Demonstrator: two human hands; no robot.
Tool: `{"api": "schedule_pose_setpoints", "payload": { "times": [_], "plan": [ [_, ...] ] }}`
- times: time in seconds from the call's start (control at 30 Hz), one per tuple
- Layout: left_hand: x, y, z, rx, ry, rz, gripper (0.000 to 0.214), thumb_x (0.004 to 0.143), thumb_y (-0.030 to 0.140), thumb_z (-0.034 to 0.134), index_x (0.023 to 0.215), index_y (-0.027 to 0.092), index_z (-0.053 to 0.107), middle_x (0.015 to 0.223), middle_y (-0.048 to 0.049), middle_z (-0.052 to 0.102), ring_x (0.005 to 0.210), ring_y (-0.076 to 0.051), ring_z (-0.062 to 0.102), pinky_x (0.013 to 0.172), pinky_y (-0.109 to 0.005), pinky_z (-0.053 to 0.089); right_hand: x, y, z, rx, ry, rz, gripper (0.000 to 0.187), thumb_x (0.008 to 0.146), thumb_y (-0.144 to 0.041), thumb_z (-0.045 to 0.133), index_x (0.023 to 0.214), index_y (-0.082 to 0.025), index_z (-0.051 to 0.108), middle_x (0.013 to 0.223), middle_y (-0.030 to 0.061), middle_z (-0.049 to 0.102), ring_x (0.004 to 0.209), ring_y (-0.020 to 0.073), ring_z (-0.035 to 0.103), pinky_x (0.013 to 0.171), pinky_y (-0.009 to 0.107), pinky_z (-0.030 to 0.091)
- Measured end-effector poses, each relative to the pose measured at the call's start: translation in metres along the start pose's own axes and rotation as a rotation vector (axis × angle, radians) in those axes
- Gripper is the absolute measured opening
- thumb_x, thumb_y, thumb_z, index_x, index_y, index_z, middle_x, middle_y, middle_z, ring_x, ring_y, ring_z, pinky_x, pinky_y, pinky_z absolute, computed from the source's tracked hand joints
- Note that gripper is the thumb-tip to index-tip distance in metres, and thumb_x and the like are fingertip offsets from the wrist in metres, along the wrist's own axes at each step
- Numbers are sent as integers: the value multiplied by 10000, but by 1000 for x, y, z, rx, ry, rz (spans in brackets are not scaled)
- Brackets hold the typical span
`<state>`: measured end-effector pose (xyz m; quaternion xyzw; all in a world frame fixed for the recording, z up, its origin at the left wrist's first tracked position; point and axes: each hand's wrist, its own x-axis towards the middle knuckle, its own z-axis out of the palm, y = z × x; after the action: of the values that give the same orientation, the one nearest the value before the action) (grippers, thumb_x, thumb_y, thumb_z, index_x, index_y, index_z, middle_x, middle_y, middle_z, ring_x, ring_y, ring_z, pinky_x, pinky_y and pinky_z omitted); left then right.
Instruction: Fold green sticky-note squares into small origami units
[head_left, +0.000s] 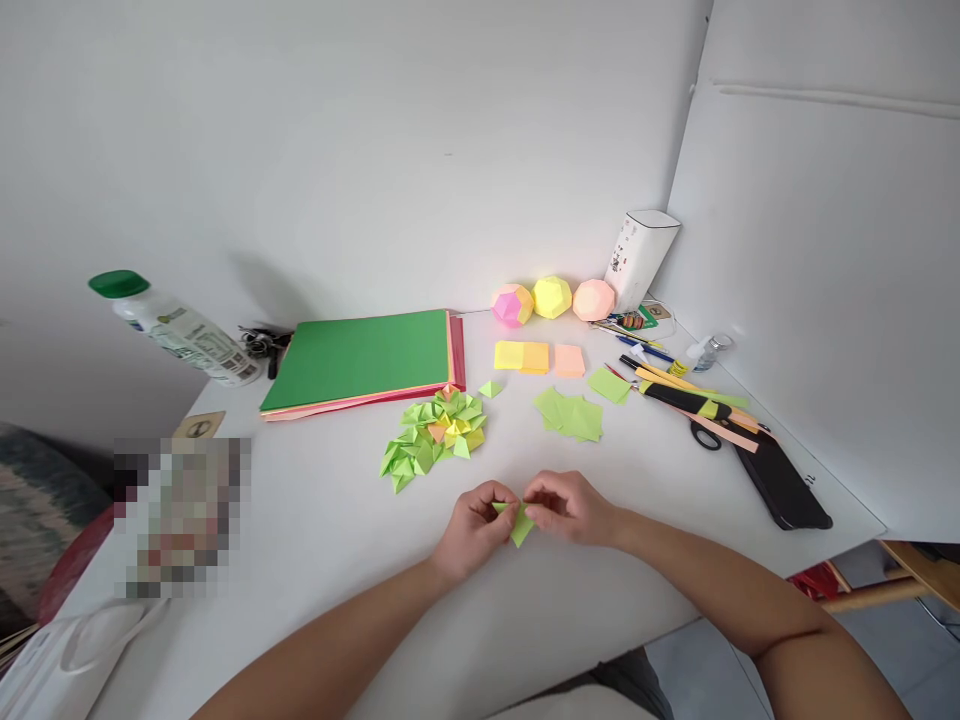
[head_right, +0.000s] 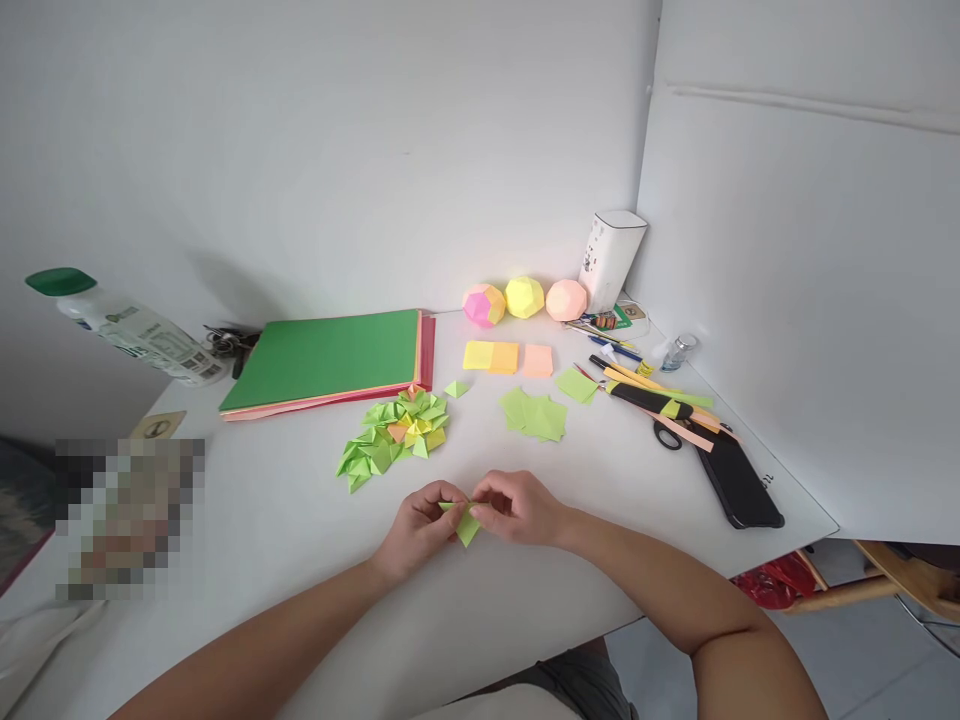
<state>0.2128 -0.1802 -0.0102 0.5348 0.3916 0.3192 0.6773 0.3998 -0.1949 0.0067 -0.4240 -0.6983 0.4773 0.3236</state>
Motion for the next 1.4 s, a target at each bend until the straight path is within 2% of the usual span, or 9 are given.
{"api": "schedule_pose_setpoints", "payload": {
  "times": [0.1,0.27,0.47,0.57,0.67,0.9,1.1,1.2,1.4],
  "plan": [
    [-1,1,2,9,-13,3,189,703,310,630,671,148,536,541,31,524,448,-77,447,445,-206,364,0,-1,4,21,-48,10,104,789,-213,505,707,-153,524,551,-29,496,449,75,412,426,190,324],
    [-1,4,3,-46,38,-3,191,686,288,644,631,156,516,470,52,495,412,-69,420,432,-201,341,0,-6,-3,54,-20,42,125,755,-186,516,634,-153,509,512,-27,494,446,85,439,400,187,321],
    [1,3,-1,-198,98,44,215,785,358,573,718,177,478,592,36,566,435,-65,454,457,-206,368,1,-9,-8,177,27,140,144,776,-208,527,647,-161,484,521,-31,511,474,99,504,439,202,404],
    [1,3,0,-220,64,66,218,782,368,595,846,194,479,603,60,520,465,-70,481,480,-208,385,0,-8,-6,229,32,172,160,802,-262,540,688,-160,493,543,-24,546,478,103,527,446,209,431],
    [1,3,2,-179,31,20,331,728,383,655,931,194,473,588,73,478,492,-80,497,498,-216,408,0,-6,-4,275,10,191,178,820,-323,548,779,-151,532,605,-5,594,514,112,560,483,229,466],
    [1,-1,2,-164,33,17,363,729,398,656,959,193,463,679,37,532,527,-74,484,499,-205,391,5,-2,-7,442,4,257,268,793,-396,601,877,-143,577,676,-4,582,574,98,544,513,215,446],
    [0,3,2,-235,-107,-12,345,752,381,642,988,193,474,780,-11,579,614,-106,544,543,-224,409,10,0,-11,545,28,366,281,724,-380,677,831,-128,617,668,-8,572,567,89,523,524,217,436],
    [-1,7,3,-279,-122,10,354,762,401,625,1008,205,461,870,-40,595,725,-148,591,621,-264,449,9,0,-11,555,-9,349,298,696,-343,706,880,-132,606,641,-25,567,531,86,528,517,226,444],
    [1,1,1,-285,-48,36,307,764,387,631,967,217,477,725,26,555,630,-112,559,590,-238,434,6,0,-9,467,-58,292,255,739,-323,670,893,-129,611,607,-34,552,521,92,548,542,245,459]
  ]
}}
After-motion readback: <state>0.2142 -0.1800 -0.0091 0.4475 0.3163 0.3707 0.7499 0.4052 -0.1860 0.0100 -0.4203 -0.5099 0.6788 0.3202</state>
